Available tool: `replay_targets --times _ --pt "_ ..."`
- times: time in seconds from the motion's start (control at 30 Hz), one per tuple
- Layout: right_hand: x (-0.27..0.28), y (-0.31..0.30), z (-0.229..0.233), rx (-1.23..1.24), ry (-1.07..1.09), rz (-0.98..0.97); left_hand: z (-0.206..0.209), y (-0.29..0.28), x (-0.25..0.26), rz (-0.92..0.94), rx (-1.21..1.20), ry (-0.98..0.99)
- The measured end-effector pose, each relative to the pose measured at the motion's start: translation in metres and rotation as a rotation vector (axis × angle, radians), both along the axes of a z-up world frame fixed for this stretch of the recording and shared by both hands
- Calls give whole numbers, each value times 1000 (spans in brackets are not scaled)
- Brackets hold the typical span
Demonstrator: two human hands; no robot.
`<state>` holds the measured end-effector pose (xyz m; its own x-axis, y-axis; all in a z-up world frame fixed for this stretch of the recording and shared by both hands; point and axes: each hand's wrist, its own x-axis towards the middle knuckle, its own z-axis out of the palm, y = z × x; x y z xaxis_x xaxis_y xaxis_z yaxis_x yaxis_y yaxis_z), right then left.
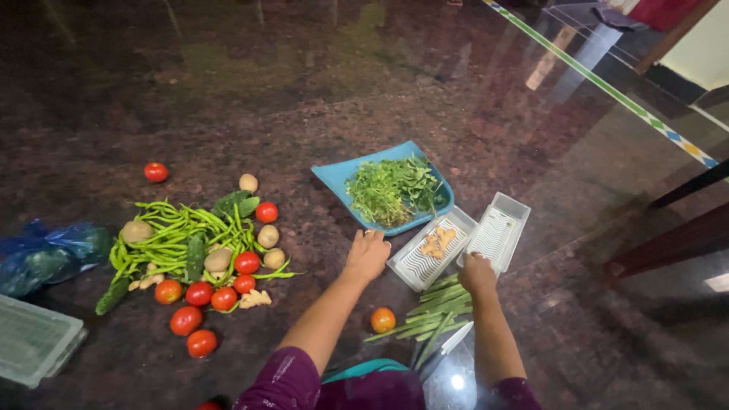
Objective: The person sorts vegetables by hand, placing green chilies, tomatoes, and other items into separate plastic containers on the floor.
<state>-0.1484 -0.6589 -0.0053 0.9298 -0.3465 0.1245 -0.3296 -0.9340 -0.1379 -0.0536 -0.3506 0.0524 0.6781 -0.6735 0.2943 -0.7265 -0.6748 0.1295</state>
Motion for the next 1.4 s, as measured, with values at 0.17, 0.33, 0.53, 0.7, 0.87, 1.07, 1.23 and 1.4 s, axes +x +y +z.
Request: replay_targets --times 0.17,0.33,0.53,0.7,0.87,1.07,1.23,1.4 --pt "-18 -28 8 94 -71 -262 -19 -21 0 -16 -9 -39" --pt "-22 -36 10 180 -94 -443 -28 -43 -10 -42 -43 -57" --pt "-18 -44 2 229 -140 -470 -25 -61 -21 -99 -21 -17" --pt "-13 -60 -9 180 -227 -431 -28 -62 -21 -106 7 9" --pt "-12 -83 -22 219 -202 -528 -33 -55 -17 -101 -53 -41" --pt "-9 -93 -34 442 -329 -611 -28 -46 -12 -87 -5 -18" --pt "-18 -82 -33 388 -457 -621 -25 -42 -12 -96 6 13" --pt "-25 -62 -5 563 -682 -801 -24 -44 -15 -94 9 26"
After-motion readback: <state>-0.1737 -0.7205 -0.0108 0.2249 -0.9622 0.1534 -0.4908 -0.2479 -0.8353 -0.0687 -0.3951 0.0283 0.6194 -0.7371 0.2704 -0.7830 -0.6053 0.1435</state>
